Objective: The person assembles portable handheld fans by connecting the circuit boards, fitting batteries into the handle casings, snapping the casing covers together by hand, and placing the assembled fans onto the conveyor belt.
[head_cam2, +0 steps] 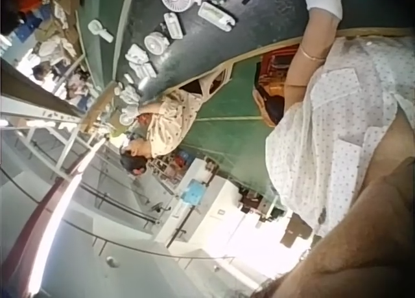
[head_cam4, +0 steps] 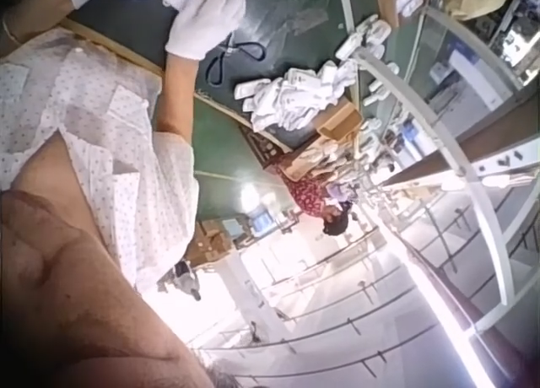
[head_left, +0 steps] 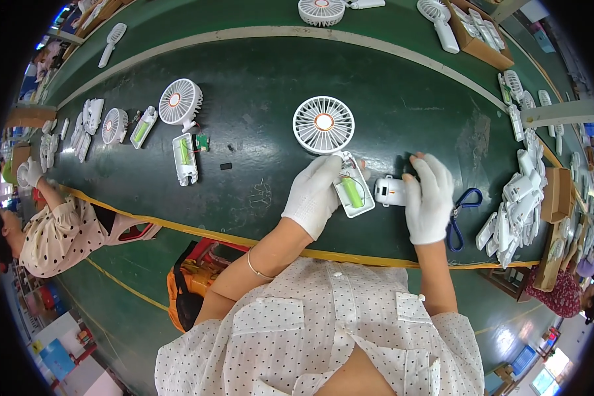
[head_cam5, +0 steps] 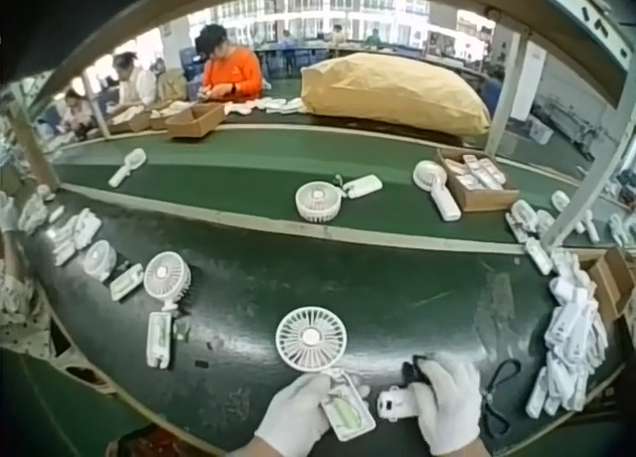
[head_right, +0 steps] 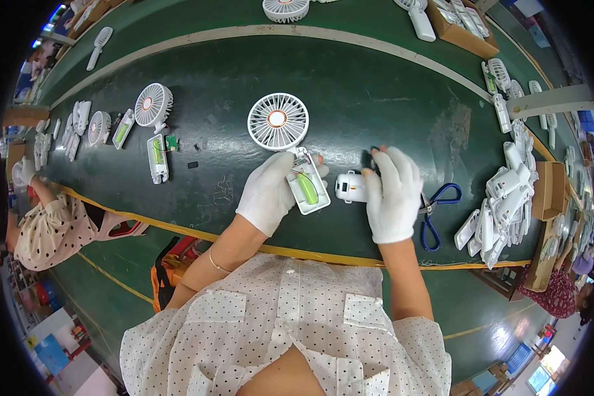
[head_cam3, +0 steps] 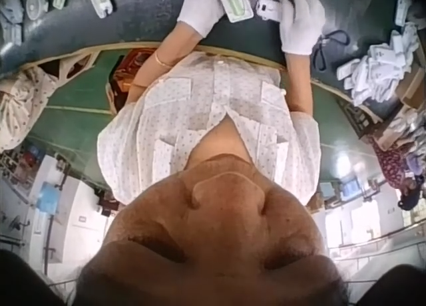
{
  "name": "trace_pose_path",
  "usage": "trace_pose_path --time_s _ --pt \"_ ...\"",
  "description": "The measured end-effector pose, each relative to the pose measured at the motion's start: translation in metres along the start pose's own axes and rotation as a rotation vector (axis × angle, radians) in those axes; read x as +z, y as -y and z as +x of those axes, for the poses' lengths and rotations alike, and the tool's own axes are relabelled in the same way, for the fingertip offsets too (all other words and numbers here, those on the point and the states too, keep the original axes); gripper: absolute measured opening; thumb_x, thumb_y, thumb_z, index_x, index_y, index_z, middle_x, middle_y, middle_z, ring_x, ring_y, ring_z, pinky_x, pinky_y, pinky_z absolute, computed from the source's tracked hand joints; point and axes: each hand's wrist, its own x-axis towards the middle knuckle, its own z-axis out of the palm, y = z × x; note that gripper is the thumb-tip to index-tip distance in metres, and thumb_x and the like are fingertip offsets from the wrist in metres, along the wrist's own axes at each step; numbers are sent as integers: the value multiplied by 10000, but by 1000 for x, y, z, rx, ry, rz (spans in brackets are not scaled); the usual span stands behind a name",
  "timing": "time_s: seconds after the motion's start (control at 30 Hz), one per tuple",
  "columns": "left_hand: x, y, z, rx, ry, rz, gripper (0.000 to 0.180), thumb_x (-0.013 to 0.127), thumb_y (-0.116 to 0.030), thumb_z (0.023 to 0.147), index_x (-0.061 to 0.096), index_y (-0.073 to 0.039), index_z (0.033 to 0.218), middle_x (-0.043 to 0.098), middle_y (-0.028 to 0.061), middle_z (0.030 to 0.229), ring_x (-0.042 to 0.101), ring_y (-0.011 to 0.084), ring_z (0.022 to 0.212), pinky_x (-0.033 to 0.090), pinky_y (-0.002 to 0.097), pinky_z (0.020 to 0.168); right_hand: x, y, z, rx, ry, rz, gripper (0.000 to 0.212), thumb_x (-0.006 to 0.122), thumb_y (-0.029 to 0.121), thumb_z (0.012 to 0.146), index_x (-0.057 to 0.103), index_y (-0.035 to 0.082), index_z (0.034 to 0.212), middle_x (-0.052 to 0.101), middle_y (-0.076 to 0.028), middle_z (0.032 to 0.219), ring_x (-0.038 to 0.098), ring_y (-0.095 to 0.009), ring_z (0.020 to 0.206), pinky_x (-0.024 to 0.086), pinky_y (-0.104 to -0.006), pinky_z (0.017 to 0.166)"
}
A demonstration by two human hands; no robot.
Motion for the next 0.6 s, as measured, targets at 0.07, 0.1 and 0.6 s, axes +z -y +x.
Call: trace_pose_path --time_s 0.07,0.1,0.6 --pt "-9 0 -1 13 -11 -19 333 438 -140 1027 472 116 1237 601 225 1174 652 328 1072 537 450 961 -19 12 3 -140 105 -14 461 736 73 771 637 30 1219 617 -147 1209 575 -348 1125 449 -426 970" --pt "-12 1 2 0 2 -73 342 441 -162 1035 474 112 1237 600 226 1179 646 331 1084 529 454 975 -29 12 1 -157 256 -45 601 771 98 712 600 40 1285 606 -143 1227 563 -352 1139 440 -439 978" --pt "-14 7 -4 2 106 4 435 420 -351 1071 479 -15 1340 578 122 1262 595 239 1134 489 401 979 -6 79 8 -79 221 126 438 753 106 755 670 73 1184 625 -158 1035 650 -322 856 540 -384 747"
